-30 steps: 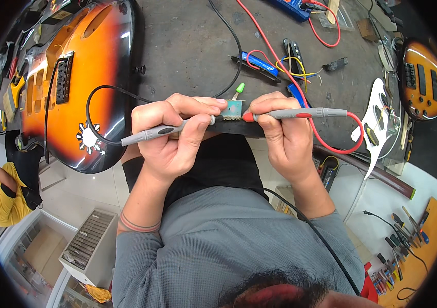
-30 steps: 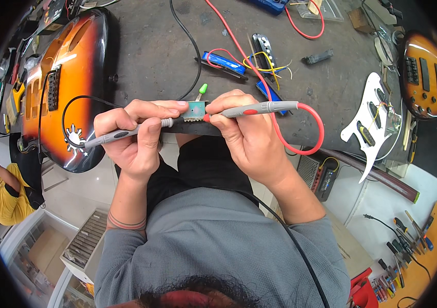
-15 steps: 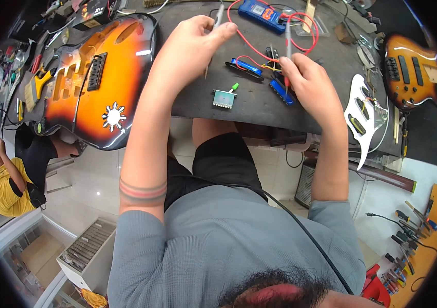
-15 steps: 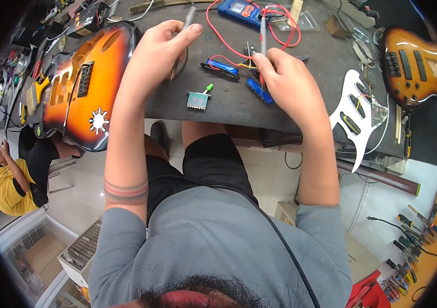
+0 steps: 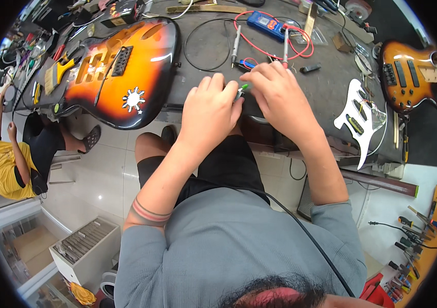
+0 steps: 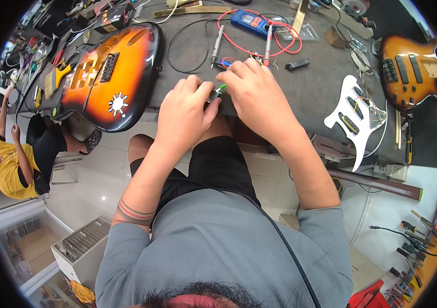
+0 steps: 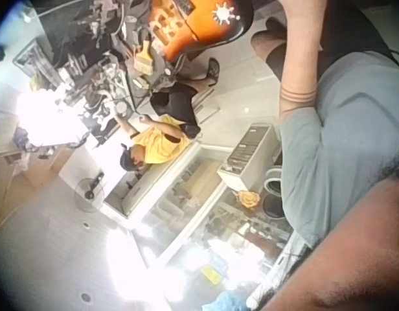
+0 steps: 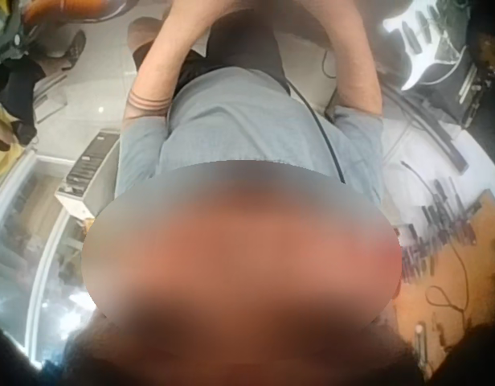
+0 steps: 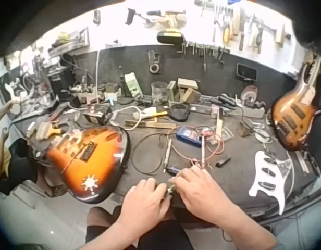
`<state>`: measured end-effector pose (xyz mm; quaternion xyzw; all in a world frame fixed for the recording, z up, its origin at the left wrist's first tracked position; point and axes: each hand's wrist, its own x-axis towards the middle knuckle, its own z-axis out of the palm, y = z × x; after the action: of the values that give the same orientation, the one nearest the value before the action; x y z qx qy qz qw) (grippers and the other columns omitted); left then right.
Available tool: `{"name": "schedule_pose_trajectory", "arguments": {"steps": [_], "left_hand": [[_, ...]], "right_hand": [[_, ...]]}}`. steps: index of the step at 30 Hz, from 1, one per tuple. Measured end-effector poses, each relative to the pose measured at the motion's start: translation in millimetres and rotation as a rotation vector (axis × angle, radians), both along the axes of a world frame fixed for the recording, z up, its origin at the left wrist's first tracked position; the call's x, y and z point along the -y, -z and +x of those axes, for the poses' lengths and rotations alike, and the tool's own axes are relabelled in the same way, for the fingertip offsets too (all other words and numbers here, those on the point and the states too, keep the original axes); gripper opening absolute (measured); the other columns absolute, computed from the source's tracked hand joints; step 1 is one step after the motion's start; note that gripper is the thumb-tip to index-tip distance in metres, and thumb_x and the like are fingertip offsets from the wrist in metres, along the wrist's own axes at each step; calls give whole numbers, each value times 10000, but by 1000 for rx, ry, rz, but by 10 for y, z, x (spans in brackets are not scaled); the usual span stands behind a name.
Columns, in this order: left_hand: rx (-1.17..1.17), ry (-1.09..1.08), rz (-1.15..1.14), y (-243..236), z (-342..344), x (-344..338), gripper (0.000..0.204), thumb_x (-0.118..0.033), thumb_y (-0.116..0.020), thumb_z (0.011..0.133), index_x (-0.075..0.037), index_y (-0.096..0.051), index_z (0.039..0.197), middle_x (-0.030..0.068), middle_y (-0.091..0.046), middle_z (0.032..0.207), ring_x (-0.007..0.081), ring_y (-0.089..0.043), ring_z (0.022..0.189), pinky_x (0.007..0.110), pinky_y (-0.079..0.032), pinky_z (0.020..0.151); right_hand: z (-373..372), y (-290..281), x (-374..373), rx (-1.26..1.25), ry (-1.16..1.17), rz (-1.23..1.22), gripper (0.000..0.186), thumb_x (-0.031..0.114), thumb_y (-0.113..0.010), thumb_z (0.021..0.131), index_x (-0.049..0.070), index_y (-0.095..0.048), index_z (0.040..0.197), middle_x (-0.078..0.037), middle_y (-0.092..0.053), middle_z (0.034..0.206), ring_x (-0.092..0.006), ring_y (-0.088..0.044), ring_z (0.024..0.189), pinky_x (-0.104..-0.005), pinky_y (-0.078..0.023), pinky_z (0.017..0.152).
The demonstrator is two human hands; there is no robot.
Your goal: The person tests the electronic components of a guitar using a multimeter by placing probes on a circuit board and various metal contact points, then handles a pickguard assembly and a humbucker pickup near the guitar body.
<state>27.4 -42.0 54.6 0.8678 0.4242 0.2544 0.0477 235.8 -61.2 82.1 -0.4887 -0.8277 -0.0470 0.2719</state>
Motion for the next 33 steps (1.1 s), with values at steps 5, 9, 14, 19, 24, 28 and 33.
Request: {"name": "schedule_pose_trajectory", "arguments": {"steps": [5,9,14,19,24,28,33], "left_hand": [[917,98,-1097,-23,-478,304,271,-275,-588,1175,-36,-708,1132,5,-710,896,48,-636,748,239,-520,673],[893,41,-1164,-57,-790,739,260,-292,-620,1168,-53,-693,1238,24,-729,929,67,-648,754,240,-532,637],[828,99,-957,-127,-1333,1158,230,-257,-696,1121,-29,-666,1132,74,-754,893,139,-705,700,307,-573,630],[1245,-147,-864,-130,-1995,1954,241,-261,-663,1151,-27,-690,1102,52,-745,854,97,-672,656,268,-537,582],[1252,-589,-639,-169,-2817,3127,197,-233,-678,1142,-45,-729,1111,55,-766,928,128,-749,781,280,-592,666],[815,-1317,273,-190,-3339,4317,123,-150,-716,1108,-43,-768,1139,16,-743,1065,120,-711,977,306,-581,815],[206,-1931,622,109,-4456,5973,249,-220,-796,1058,-19,-773,1203,133,-750,1098,266,-711,933,375,-573,850]], "right_hand": [[-226,-185,308,-173,-223,-288,157,145,-762,975,53,-710,1092,-91,-686,1048,-313,-644,1066,-474,-494,932],[-488,-137,410,-136,-402,-398,132,150,-757,957,60,-683,1019,-100,-676,931,-333,-638,895,-449,-458,811],[-1166,-159,561,-168,-532,-510,86,47,-710,886,28,-662,955,-147,-627,798,-366,-609,762,-462,-449,727],[-2064,6,571,-395,-947,-790,89,15,-587,893,-20,-539,826,-130,-586,722,-262,-573,681,-396,-415,641],[-2897,-102,860,-360,-1136,-855,213,63,-542,1057,-22,-528,862,-83,-549,825,-177,-548,768,-332,-418,691],[-3139,37,895,-154,-1136,-874,101,41,-634,1085,-39,-644,1024,-57,-528,876,-156,-540,811,-307,-434,742],[-3252,155,956,-204,-1054,-975,84,18,-668,1077,-38,-706,1128,-30,-566,904,-126,-551,832,-293,-461,774]]}}
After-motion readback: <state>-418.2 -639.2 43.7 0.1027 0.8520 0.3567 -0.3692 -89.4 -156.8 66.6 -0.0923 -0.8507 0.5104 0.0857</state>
